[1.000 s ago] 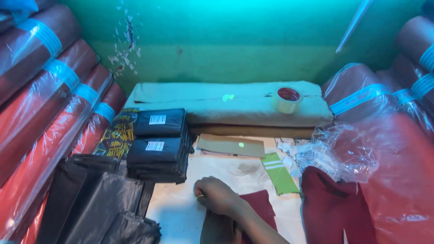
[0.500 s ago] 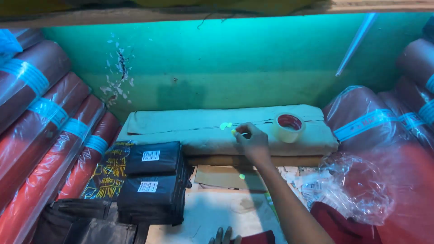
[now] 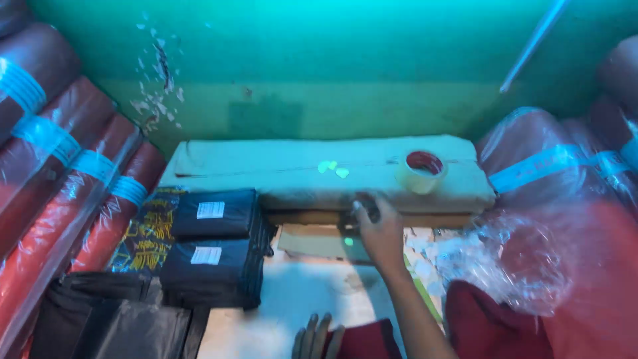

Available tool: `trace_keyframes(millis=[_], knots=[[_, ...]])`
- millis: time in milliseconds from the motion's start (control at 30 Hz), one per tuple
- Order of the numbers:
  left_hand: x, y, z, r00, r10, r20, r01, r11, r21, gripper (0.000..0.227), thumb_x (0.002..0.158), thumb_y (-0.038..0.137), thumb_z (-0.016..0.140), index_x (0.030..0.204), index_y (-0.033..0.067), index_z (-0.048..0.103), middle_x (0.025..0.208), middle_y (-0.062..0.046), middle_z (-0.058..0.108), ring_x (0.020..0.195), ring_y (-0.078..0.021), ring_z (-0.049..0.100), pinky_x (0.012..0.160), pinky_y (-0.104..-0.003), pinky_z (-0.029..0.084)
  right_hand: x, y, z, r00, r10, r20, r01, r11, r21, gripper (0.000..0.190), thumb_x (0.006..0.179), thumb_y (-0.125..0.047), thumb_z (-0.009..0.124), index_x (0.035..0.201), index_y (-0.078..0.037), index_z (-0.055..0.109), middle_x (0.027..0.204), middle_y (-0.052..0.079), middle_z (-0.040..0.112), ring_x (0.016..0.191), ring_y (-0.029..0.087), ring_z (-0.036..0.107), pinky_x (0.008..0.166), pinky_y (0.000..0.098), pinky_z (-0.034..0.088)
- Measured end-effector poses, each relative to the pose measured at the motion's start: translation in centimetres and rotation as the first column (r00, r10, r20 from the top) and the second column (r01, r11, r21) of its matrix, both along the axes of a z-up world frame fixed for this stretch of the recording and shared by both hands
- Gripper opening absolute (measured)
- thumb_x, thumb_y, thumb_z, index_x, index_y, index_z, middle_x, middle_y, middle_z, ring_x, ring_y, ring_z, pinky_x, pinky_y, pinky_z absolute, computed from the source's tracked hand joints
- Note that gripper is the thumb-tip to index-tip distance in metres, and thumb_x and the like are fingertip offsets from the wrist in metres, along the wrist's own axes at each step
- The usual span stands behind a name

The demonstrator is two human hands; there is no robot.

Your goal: The person uses red-handled scissors to cut a piece of maroon fabric along a white chalk line. After cutting, the person folds the resulting fabric strip in half and smooths it flat on the work surface.

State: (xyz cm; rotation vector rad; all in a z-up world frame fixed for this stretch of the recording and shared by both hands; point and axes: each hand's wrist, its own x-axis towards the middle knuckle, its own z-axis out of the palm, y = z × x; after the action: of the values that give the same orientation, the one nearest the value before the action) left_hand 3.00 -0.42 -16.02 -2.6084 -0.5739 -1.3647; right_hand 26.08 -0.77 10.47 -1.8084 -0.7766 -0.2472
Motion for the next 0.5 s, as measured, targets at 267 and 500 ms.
trace_keyframes(millis=[267,500], knots=[[-3.8,-1.9,16.0,0.979,-0.148,-0.137,0.079,0.906,-0.416,0.059,0.091,0.041,0.061,0.138,0.0047,0.055,0.162,-0.019,0.040,0.151,-0.0437,0.034,0.123,-0.059,0.025,-11.2,-13.8,-6.5,0.993,0.092,0.073,-0.051,0.897,-0.438,0.034,0.094,-0.033,0.067,0.123,-0.016,0.069,0.121,0.007,0.069,0.114,0.030,0.061,0.100,0.0411,0.045],[-4.5,-1.1,16.4,0.938,-0.340,-0.071,0.243,0.786,-0.569,0.029,0.095,0.029,0.058,0.113,0.0065,0.063,0.150,-0.017,0.053,0.145,-0.0397,0.041,0.121,-0.059,0.027,-13.2,-18.2,-11.7,0.990,-0.041,-0.134,-0.044,0.817,-0.575,0.048,0.087,-0.040,0.072,0.124,-0.011,0.065,0.106,0.015,0.069,0.101,0.037,0.062,0.094,0.0451,0.047]])
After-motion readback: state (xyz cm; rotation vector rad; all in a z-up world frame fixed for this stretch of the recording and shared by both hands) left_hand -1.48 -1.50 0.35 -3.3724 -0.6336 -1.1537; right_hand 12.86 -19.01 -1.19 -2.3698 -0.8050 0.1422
